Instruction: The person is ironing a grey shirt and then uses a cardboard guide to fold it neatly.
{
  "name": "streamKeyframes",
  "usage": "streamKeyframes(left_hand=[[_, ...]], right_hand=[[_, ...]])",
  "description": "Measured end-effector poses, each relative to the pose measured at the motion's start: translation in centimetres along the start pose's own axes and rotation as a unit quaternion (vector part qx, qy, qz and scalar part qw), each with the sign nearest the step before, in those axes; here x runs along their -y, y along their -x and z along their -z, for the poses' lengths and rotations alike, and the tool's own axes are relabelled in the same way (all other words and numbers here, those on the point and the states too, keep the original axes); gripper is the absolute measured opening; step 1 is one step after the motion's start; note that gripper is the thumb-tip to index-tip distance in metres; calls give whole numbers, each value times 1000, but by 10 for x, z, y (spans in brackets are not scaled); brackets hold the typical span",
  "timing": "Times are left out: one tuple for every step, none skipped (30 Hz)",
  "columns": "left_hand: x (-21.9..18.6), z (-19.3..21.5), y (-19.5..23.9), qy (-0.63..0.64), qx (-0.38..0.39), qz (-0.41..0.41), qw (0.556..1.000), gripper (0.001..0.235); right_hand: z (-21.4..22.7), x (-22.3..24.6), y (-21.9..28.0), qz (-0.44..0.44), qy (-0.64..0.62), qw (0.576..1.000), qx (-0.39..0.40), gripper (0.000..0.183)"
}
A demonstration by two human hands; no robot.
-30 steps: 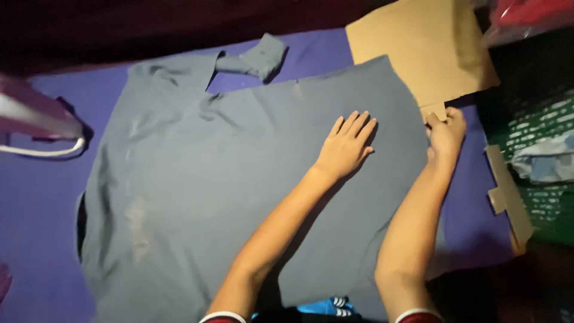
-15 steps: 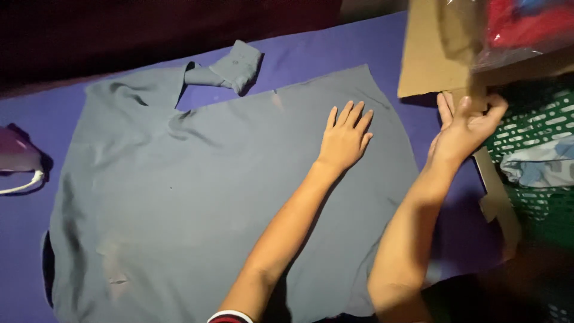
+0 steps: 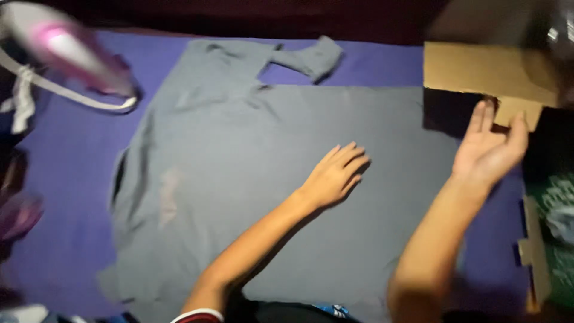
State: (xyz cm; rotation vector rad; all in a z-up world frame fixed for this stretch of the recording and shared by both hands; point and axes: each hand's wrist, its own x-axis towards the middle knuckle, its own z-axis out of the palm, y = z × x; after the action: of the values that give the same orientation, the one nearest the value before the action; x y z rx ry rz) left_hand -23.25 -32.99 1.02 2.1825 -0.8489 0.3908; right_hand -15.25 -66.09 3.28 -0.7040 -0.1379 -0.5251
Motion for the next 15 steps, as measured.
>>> streamKeyframes(left_hand=[[-7,25,22,0,11,7,1000,41],[-4,48,41,-12,-2,14,1000,41],[-4,72,63,-27,-33,37,998,42],[-5,94,86,-42,-64,60,995,43],[-4,115,109,-53,-72,69,994,43],[-3,136,132,-83,-126,111,982,40],[-2,160,156,-111,-179,150,966,37],[-2,179,185,-119,-187,156,963,37],[-1,197,209,-165,-254,201,931,35],[0,215,233,-209,-321,244,891,33],[-1,228,256,-214,-326,250,886,33],[-1,240,279,-244,-352,307,850,34],[-1,248,300,-272,-374,359,810,36],[1,250,311,-275,-377,363,806,36],[5,253,322,-292,-360,434,772,41]], right_hand=[[-15,-5,6,-17,-17,1000,-5,37],[-40,-13,11,-27,-25,999,10,37],[-63,-18,21,-50,-17,999,9,35],[-86,-23,32,-72,-7,997,8,33],[-93,-35,44,-83,-14,996,17,33],[-100,-48,56,-119,-29,992,13,29],[-112,-59,69,-153,-41,987,8,26],[-130,-67,98,-162,-46,986,17,26],[-146,-76,122,-185,-39,979,70,16],[-162,-84,146,-205,-32,970,123,15],[-182,-91,188,-212,-33,968,130,15],[-202,-97,228,-334,-106,927,137,17],[-215,-100,269,-446,-179,866,139,22],[-219,-98,300,-451,-180,862,143,22],[-224,-95,332,-558,-87,804,185,22]])
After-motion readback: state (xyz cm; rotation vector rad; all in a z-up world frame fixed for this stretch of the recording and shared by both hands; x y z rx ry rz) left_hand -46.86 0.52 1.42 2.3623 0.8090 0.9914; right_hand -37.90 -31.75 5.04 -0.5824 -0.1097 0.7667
